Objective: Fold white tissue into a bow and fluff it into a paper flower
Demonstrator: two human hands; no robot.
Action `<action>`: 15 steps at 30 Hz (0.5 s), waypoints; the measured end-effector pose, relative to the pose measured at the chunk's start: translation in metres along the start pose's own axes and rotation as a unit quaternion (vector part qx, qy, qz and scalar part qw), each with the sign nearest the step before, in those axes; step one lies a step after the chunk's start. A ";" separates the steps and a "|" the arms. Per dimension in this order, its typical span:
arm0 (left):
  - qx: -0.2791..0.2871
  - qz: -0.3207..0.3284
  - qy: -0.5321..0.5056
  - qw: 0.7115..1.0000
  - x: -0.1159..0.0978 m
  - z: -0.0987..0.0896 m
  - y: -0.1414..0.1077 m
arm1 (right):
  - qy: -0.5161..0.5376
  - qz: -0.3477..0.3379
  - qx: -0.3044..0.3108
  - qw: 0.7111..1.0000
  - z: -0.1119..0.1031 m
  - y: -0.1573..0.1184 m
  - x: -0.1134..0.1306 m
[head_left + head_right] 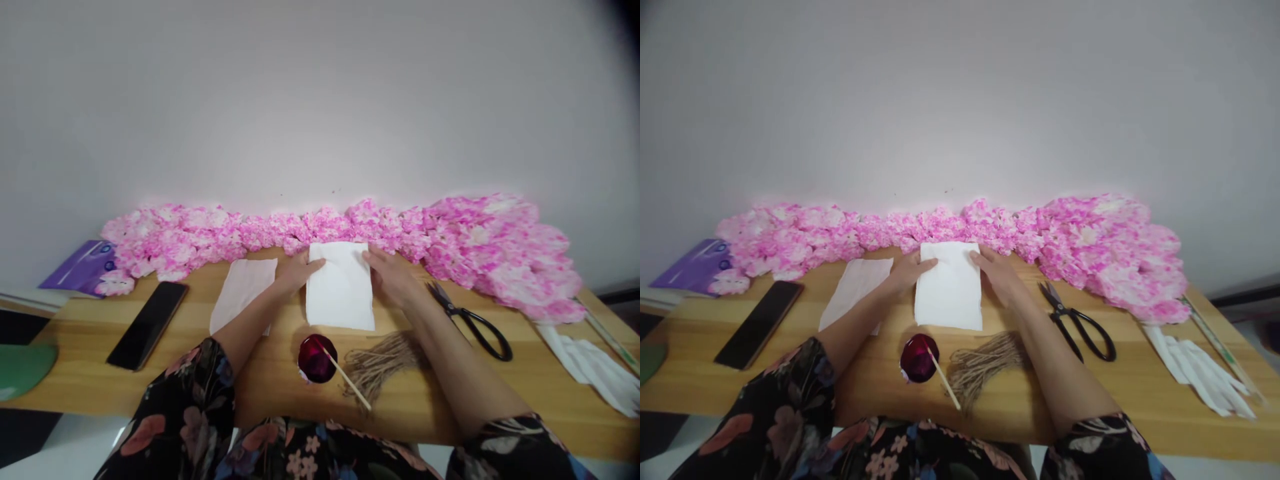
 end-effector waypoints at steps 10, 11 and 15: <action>-0.038 0.168 0.043 0.984 -0.004 -0.016 0.015 | 0.063 0.070 -0.010 0.996 0.003 0.004 -0.026; -0.047 0.175 0.072 0.981 -0.004 -0.019 0.016 | 0.061 0.069 -0.010 0.996 0.003 0.004 -0.026; -0.070 0.185 0.171 0.965 -0.003 -0.024 0.017 | 0.066 0.071 -0.002 0.995 0.004 0.004 -0.027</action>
Point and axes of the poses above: each hand's wrist, its own y-axis towards the middle knuckle, its own z-axis out of the palm, x = y × z, the point moved 5 cm from there along y, towards the middle knuckle, and after that the axes turned 2 degrees about z, right-handed, at the moved point
